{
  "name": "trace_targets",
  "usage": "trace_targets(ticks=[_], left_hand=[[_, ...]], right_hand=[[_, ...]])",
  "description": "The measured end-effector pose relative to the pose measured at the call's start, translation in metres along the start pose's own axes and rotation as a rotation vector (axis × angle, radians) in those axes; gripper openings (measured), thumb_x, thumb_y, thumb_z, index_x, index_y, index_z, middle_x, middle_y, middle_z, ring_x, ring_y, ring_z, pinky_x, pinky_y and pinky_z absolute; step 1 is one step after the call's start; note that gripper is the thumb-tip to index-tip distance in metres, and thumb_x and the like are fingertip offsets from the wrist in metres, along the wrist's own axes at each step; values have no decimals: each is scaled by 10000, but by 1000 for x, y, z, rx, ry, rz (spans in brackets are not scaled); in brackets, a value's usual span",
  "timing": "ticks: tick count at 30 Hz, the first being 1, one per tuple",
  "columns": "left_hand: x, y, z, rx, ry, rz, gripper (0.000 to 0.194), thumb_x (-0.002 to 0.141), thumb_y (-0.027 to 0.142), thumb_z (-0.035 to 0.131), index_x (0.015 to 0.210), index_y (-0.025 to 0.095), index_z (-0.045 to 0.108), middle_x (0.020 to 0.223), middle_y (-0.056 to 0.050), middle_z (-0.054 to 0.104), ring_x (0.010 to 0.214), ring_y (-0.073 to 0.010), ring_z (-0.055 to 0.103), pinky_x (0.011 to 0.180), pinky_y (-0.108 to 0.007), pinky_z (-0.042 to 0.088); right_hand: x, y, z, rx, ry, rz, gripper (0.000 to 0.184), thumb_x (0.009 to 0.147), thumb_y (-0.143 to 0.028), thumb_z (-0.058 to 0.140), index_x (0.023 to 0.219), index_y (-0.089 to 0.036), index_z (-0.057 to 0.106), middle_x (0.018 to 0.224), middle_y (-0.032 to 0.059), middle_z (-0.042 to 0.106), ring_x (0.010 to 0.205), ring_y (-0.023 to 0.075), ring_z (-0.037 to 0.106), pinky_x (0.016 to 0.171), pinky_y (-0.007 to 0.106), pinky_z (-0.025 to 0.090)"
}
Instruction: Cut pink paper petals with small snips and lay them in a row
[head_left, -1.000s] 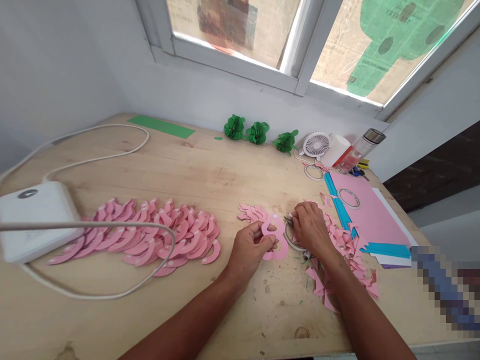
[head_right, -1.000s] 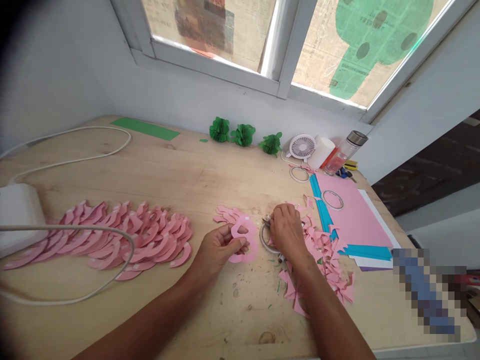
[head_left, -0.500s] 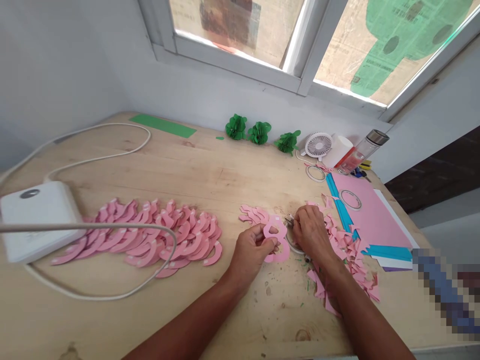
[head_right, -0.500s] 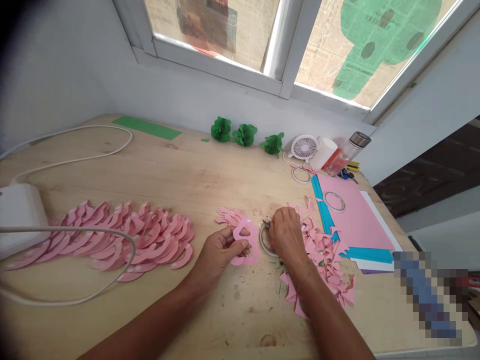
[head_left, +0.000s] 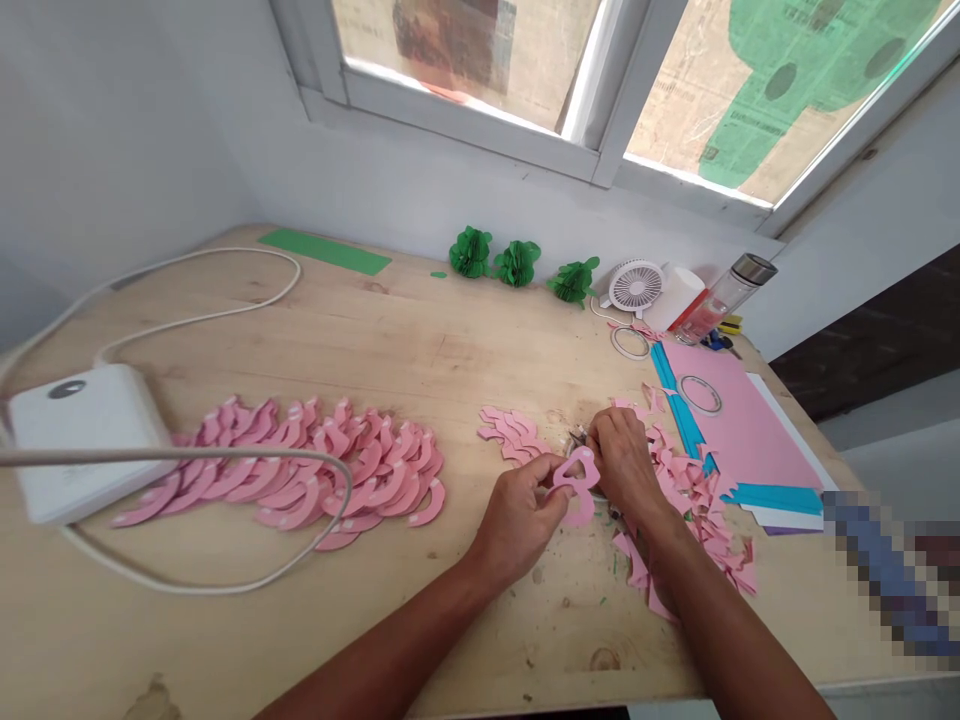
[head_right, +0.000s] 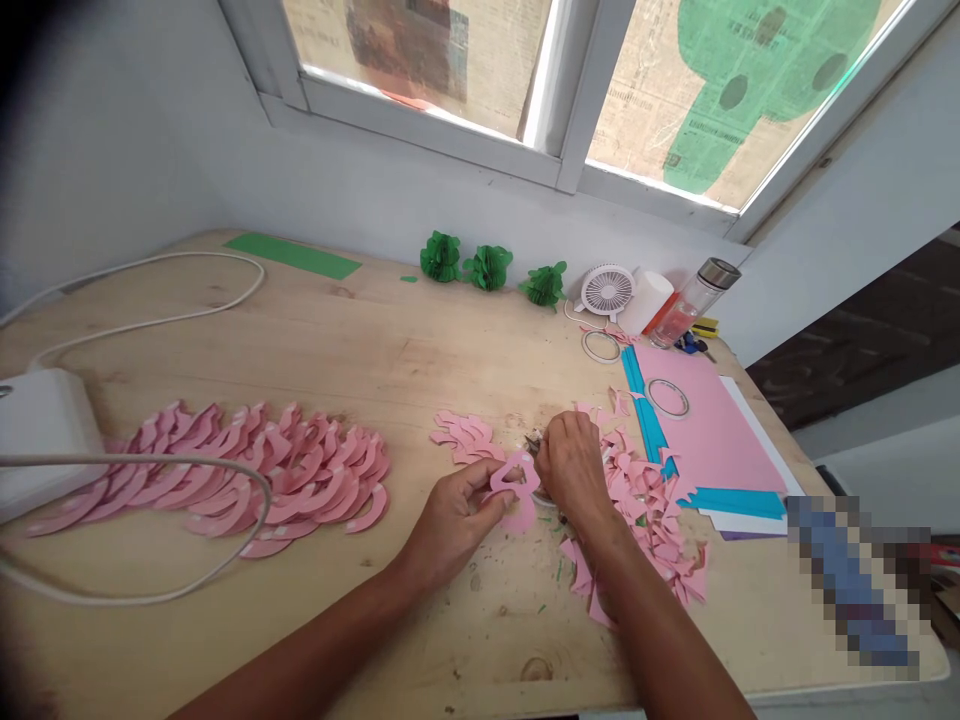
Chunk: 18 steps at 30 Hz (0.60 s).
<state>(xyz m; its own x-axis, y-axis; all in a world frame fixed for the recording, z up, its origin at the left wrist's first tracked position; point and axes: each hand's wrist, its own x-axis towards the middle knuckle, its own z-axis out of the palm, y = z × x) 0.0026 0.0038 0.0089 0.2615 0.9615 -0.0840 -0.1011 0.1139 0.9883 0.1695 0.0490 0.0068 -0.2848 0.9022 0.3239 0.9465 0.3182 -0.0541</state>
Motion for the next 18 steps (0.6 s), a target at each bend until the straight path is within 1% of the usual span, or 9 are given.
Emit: trace_targets(ticks=[4, 7, 10, 12, 16, 18], left_hand=[[1, -6, 1, 105, -81, 11, 181, 691, 192, 516, 806, 169, 653, 685, 3, 599, 615, -132, 514, 577, -213, 384], [2, -7, 0, 144, -87, 19, 201, 701, 188, 499, 834, 172, 649, 684, 8, 592, 605, -129, 501, 577, -216, 376], [3, -6, 1, 148, -75, 11, 212, 699, 196, 514, 857, 175, 654, 680, 11, 593, 599, -127, 495, 578, -218, 381], [4, -6, 1, 96, -42, 15, 213, 693, 192, 529, 868, 176, 650, 718, 4, 610, 637, -131, 522, 603, -219, 402], [9, -1, 0, -119, 26, 8, 274, 689, 180, 551, 958, 168, 601, 886, -35, 643, 769, -144, 586, 677, -228, 447], [12, 3, -1, -172, 33, -7, 338, 685, 174, 564, 1023, 164, 565, 872, -42, 648, 765, -142, 595, 684, -229, 455]], right_hand=[[-1, 0, -2, 68, 4, 25, 114, 784, -108, 443, 704, -188, 458, 771, 74, 520, 788, 214, 425, 685, 331, 329], [-2, 3, -1, 130, 34, 48, 114, 760, -103, 453, 692, -194, 446, 761, 64, 521, 784, 209, 430, 676, 324, 331], [-2, 6, 1, 159, 27, 39, 114, 750, -107, 460, 682, -197, 444, 765, 61, 528, 786, 207, 437, 672, 321, 330], [-2, 6, 1, 157, 15, 28, 113, 753, -113, 463, 680, -198, 447, 767, 61, 531, 788, 208, 440, 676, 323, 329], [-1, 5, 2, 138, 17, 26, 114, 766, -125, 465, 679, -197, 453, 758, 57, 532, 784, 207, 439, 685, 324, 325], [-1, 5, 1, 135, 9, 29, 112, 773, -133, 470, 681, -195, 457, 749, 54, 528, 781, 205, 437, 691, 324, 324]])
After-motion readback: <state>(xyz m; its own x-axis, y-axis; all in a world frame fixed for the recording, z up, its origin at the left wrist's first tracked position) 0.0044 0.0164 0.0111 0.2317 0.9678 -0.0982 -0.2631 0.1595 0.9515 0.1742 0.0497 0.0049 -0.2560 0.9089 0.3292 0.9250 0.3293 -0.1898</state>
